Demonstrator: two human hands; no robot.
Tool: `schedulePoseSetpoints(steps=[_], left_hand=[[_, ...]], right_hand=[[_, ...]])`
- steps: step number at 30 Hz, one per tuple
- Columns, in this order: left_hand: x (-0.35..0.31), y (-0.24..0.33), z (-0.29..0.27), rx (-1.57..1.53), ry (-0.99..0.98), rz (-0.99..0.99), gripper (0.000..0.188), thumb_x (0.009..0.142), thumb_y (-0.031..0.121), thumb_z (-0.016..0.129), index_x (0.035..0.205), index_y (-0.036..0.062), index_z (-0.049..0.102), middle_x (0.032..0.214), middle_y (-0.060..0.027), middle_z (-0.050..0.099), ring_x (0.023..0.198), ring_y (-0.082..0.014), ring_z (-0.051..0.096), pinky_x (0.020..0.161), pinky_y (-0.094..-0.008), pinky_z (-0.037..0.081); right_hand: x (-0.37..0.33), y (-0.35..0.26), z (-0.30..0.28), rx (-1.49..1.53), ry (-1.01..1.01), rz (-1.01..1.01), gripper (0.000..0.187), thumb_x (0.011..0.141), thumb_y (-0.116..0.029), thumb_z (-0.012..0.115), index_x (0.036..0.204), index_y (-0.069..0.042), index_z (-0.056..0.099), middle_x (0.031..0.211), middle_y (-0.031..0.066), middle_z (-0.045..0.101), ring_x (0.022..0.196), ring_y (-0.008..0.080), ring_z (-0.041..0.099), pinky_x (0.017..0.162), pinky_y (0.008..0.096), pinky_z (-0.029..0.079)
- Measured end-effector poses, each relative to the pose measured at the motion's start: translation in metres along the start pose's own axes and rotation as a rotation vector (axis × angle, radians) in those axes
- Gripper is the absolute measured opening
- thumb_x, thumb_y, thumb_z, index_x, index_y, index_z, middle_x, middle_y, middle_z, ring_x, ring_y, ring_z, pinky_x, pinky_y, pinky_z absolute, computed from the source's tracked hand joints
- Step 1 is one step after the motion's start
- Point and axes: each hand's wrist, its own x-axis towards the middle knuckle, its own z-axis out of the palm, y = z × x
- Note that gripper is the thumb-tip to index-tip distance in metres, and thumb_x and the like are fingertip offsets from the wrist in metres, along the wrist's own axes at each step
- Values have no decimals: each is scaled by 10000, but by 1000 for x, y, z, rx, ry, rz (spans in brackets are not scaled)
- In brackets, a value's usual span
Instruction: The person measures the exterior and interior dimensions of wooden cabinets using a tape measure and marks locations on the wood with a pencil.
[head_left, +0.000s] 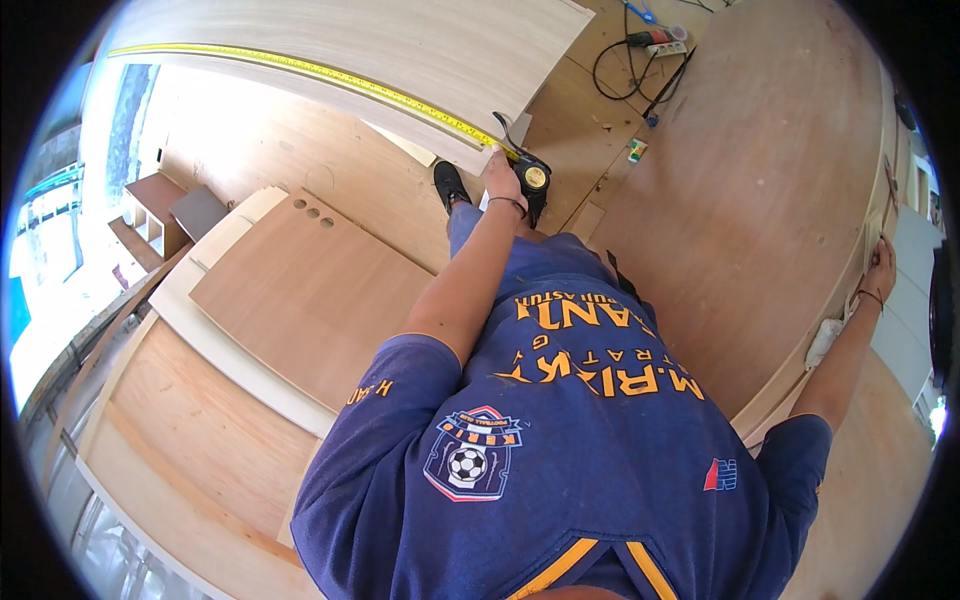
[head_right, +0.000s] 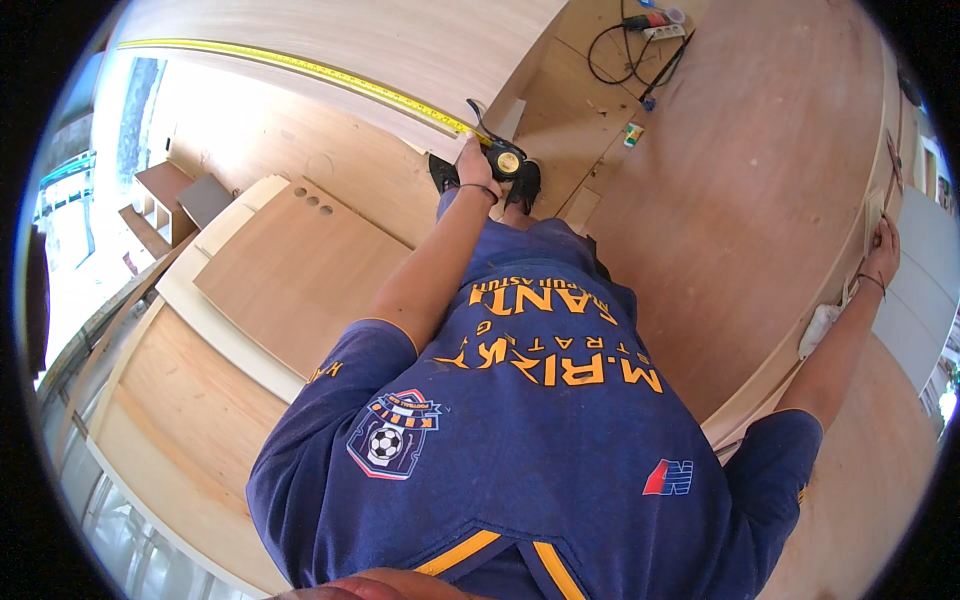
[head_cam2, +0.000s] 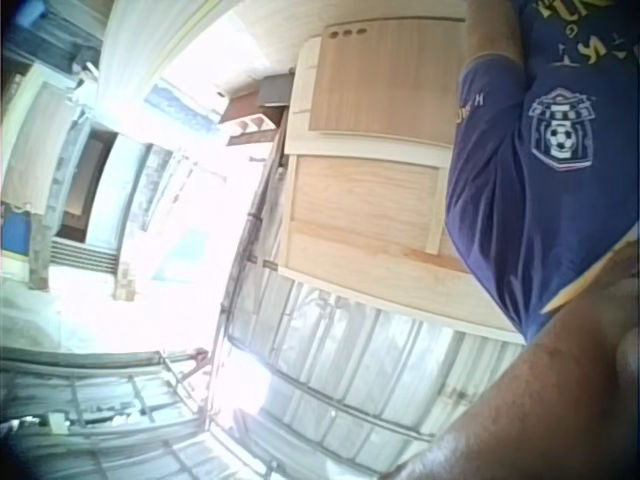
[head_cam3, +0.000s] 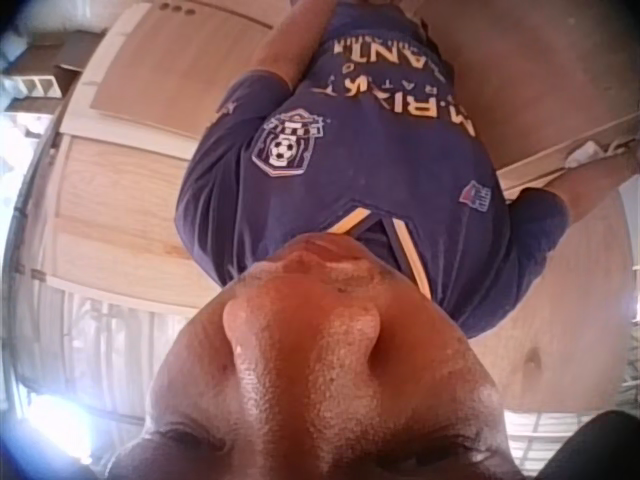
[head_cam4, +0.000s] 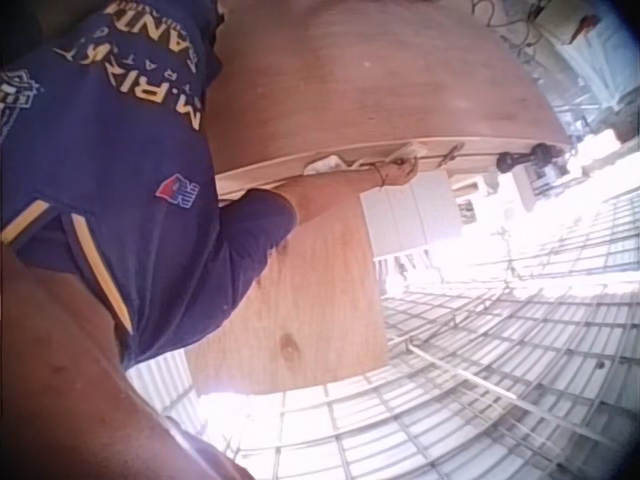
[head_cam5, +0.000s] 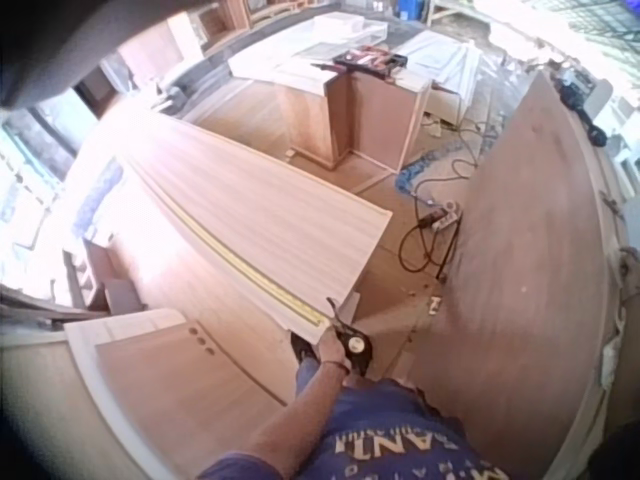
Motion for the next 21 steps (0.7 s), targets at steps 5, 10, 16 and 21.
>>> schedulePoseSetpoints(steps=[5,10,16,21], left_hand=[[3,-3,-1,45,6,25,429,940,354,331,903,1,572,807,-77,573,718,-164,554,666,-272,464],[16,-9,-12,46,-68,-56,380,930,320,369,1069,-4,510,967,-86,553,861,-158,543,775,-298,449],[35,-26,-27,104,-163,-250,269,911,245,345,1020,64,511,970,-94,563,868,-229,572,808,-379,470],[40,-28,-27,-27,-207,-209,372,941,310,292,1098,34,486,1010,-104,581,888,-242,594,786,-366,510]], right_hand=[[0,-1,1,73,17,23,271,821,-211,592,1036,-48,622,813,-10,562,722,74,471,677,191,381],[9,13,-3,-228,-44,-330,256,825,-177,570,1042,-51,620,895,9,570,785,89,490,721,193,391],[6,22,-1,-253,-2,-223,276,801,-106,478,1039,-42,602,978,55,570,828,133,507,742,264,420],[-17,-10,12,178,76,-54,135,752,-122,610,856,-63,672,662,-48,533,556,44,431,505,188,356]])
